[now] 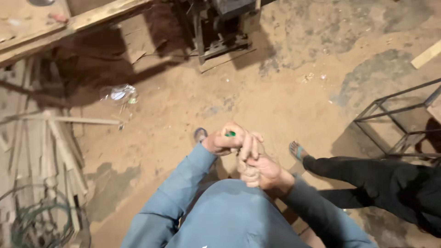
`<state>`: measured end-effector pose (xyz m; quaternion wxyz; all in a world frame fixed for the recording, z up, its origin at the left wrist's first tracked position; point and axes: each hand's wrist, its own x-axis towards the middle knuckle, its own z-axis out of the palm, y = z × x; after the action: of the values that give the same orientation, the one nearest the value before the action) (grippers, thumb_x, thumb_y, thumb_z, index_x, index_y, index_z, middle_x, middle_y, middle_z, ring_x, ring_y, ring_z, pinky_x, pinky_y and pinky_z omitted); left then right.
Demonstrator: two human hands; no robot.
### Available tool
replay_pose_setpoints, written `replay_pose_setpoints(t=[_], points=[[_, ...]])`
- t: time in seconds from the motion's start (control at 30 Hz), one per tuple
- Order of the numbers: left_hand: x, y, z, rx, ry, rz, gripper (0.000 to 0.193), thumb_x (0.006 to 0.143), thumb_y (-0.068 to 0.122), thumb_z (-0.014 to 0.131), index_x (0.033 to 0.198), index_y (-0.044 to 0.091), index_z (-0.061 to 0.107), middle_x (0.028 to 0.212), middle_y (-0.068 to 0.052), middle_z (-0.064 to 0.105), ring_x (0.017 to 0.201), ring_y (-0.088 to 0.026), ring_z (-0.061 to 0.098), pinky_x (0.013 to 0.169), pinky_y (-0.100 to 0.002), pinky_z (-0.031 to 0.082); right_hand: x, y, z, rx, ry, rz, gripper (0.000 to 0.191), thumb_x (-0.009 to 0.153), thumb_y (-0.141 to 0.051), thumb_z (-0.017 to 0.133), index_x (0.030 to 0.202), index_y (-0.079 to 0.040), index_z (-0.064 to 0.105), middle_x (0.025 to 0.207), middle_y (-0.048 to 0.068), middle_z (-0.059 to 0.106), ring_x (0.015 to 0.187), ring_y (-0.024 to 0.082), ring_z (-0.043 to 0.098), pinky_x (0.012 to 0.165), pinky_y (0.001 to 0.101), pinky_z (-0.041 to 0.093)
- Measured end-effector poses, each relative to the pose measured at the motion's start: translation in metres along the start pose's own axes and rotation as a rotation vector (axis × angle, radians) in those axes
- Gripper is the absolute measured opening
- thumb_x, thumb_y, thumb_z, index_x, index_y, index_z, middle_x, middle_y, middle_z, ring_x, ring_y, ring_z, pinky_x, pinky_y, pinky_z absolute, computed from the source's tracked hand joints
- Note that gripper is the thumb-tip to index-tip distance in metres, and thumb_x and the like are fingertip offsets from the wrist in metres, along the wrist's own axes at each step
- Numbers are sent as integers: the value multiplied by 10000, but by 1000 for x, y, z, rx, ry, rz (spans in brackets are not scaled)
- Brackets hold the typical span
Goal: The person takes a small bottle of yellow liquid with a green cap, opens it, and pours some into an open can on the workbench. They then carry the bottle to a cluttered bench beside a grinding wheel and apply the liquid from the bottle onto a small flat blade-like piece, working it with their fingers.
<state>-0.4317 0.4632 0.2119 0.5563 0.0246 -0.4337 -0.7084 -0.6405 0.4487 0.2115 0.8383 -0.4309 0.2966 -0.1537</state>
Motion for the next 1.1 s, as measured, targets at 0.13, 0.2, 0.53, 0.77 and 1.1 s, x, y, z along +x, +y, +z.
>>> replay_pose_setpoints(t=[0.13, 0.2, 0.53, 0.77, 1.1], points=[[40, 38, -80, -1, 667, 61, 261, 1007, 238, 673, 806, 88, 601, 775, -37, 615, 780, -158, 597, 802, -329, 478, 118, -40, -6, -1117, 405, -574, 144, 1024, -204, 612, 939, -89, 635, 720, 88, 557, 613, 197, 564, 536, 354, 468], [60, 62, -119, 21, 1003, -26, 241, 999, 219, 672, 816, 77, 607, 743, -36, 594, 713, -155, 566, 674, -342, 466, 170, -60, -4, -1490, 563, -736, 134, 1025, -203, 609, 948, -99, 644, 709, 81, 553, 600, 183, 559, 525, 346, 465], [129, 182, -273, -189, -118, 101, 342, 1038, 308, 660, 756, 128, 590, 774, -55, 621, 778, -205, 641, 1133, -379, 492, 302, -134, 22, 284, 329, 156, 100, 1005, -219, 625, 1029, -181, 715, 681, 31, 543, 534, 122, 544, 451, 278, 433], [178, 155, -286, 171, 1160, 176, 188, 1013, 175, 704, 880, 62, 635, 797, -12, 617, 746, -147, 552, 697, -307, 449, 390, -182, -59, -1483, 426, -846, 65, 966, -194, 638, 972, -129, 636, 808, 79, 650, 748, 248, 641, 620, 376, 501], [304, 154, -353, 48, 462, 310, 268, 1040, 265, 651, 835, 113, 569, 732, -39, 585, 740, -187, 602, 1019, -374, 470, 437, -288, -187, -625, -198, -265, 214, 1056, -255, 615, 959, -64, 612, 819, 78, 640, 748, 239, 616, 631, 348, 444]])
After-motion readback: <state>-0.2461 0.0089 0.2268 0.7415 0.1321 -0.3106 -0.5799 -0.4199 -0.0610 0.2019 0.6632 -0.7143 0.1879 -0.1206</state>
